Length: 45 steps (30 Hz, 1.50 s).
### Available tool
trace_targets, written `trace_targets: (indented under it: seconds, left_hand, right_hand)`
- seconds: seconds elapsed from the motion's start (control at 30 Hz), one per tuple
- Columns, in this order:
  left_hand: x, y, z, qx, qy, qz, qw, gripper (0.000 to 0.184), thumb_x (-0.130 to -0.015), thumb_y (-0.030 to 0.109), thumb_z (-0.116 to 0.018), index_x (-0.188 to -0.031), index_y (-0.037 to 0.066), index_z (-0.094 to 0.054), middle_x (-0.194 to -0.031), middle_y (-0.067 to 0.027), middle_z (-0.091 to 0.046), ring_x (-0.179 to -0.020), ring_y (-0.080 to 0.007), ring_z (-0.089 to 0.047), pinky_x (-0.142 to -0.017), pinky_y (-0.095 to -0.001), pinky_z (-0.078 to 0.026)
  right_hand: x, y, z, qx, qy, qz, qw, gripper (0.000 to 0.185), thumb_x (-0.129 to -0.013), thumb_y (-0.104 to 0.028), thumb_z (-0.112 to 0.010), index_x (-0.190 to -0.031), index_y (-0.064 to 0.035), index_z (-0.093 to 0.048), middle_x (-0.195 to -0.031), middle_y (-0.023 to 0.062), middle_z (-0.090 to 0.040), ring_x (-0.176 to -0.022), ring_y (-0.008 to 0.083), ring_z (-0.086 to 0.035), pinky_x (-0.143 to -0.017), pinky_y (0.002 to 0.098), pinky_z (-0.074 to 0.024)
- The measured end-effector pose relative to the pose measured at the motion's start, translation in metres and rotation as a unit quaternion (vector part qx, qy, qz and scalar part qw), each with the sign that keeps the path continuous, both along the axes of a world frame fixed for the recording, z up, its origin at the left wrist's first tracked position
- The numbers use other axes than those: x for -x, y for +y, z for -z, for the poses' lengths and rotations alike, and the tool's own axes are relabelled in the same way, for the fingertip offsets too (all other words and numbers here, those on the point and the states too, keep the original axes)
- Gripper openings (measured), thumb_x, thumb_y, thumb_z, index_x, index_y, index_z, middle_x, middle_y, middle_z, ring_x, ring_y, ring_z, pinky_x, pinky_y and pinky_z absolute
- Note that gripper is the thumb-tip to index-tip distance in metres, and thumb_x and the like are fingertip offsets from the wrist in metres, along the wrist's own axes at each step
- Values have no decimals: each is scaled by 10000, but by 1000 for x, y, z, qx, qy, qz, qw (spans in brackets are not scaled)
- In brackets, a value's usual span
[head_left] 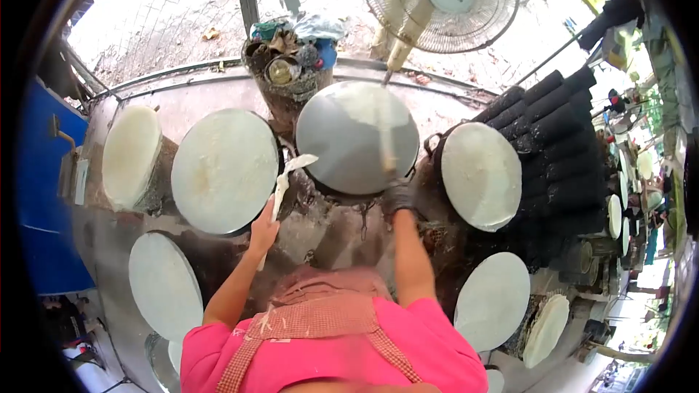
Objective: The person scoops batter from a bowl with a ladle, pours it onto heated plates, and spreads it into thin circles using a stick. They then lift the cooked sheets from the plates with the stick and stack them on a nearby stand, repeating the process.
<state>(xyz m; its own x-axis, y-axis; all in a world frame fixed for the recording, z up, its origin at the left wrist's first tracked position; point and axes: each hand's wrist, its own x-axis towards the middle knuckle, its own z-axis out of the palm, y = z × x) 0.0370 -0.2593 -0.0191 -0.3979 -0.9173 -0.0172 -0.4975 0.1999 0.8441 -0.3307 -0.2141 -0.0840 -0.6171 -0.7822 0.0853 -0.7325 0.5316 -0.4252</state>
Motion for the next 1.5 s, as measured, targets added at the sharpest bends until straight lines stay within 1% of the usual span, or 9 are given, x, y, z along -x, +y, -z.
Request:
trace_targets:
  seconds: [0.07,0.23,0.33,0.43,0.6,0.67,0.77,0.9,1.5]
  left_hand:
    - [5,1,0,-12,-9,-17,1000,610,-663,2,-477,-1253,67,-338,-1201,-166,-436,-1097,-282,-444,-880,-274,-346]
    - [9,11,1,-59,-50,-53,996,628,-661,30,-469,-1268,68,-312,-1216,-169,-420,-1117,-291,-415,-907,-298,-326]
    - [18,16,5,-33,-28,-64,997,624,-662,38,-457,-1267,55,-311,-1225,-180,-407,-1162,-273,-376,-937,-296,-295]
    - [26,20,5,-118,-24,-108,987,626,-661,35,-456,-1270,71,-317,-1126,-172,-485,-962,-244,-506,-815,-288,-384]
    - [35,50,-58,-230,10,-169,958,629,-674,37,-453,-1284,109,-317,-764,-113,-569,-483,-139,-485,-453,-268,-418]
    - [28,66,-31,-217,52,-188,956,648,-670,21,-464,-1289,145,-320,-619,-69,-509,-394,-115,-430,-372,-251,-366]
    - [27,74,-29,-272,88,-195,938,678,-662,-15,-463,-1296,174,-310,-566,-48,-478,-368,-117,-412,-344,-251,-339]
    - [25,99,-51,-309,56,-215,925,673,-665,-27,-464,-1293,151,-302,-533,-39,-447,-346,-109,-390,-306,-249,-309]
    - [21,142,-65,-416,175,-289,844,680,-715,-35,-469,-1318,156,-221,-529,-4,-365,-394,-87,-334,-351,-232,-283]
  right_hand:
    - [-15,-29,77,91,193,134,968,382,-763,-285,-570,-1050,-33,-562,-928,141,-608,-745,228,-581,-654,313,-479]
    - [67,-4,-18,157,-539,-12,828,285,-809,-210,-518,-1074,-120,-568,-840,91,-621,-642,115,-574,-584,246,-471]
    - [52,-13,-40,-319,115,-217,915,376,-796,-220,-450,-1117,-27,-412,-941,73,-574,-905,184,-546,-716,306,-467]
    - [22,-31,-79,-116,-307,-58,943,476,-702,-314,-611,-1081,-56,-484,-891,65,-584,-723,170,-553,-629,303,-468]
    - [118,-24,-26,23,-689,110,716,262,-750,-248,-610,-969,-105,-615,-692,34,-601,-439,147,-502,-351,291,-390]
    - [97,-31,-37,85,-661,123,735,256,-757,-281,-595,-952,-118,-618,-651,24,-596,-430,150,-492,-359,288,-394]
    - [89,-34,29,121,-105,-384,909,337,-651,-179,-584,-976,-96,-550,-804,79,-601,-668,247,-563,-565,364,-471]
    - [115,-20,-70,-44,-615,-10,788,257,-705,-239,-625,-916,-95,-602,-730,13,-590,-592,156,-538,-479,272,-446]
    - [136,-88,-60,-202,-598,-97,770,206,-710,-337,-643,-673,-147,-574,-464,-26,-442,-340,110,-374,-314,242,-278]
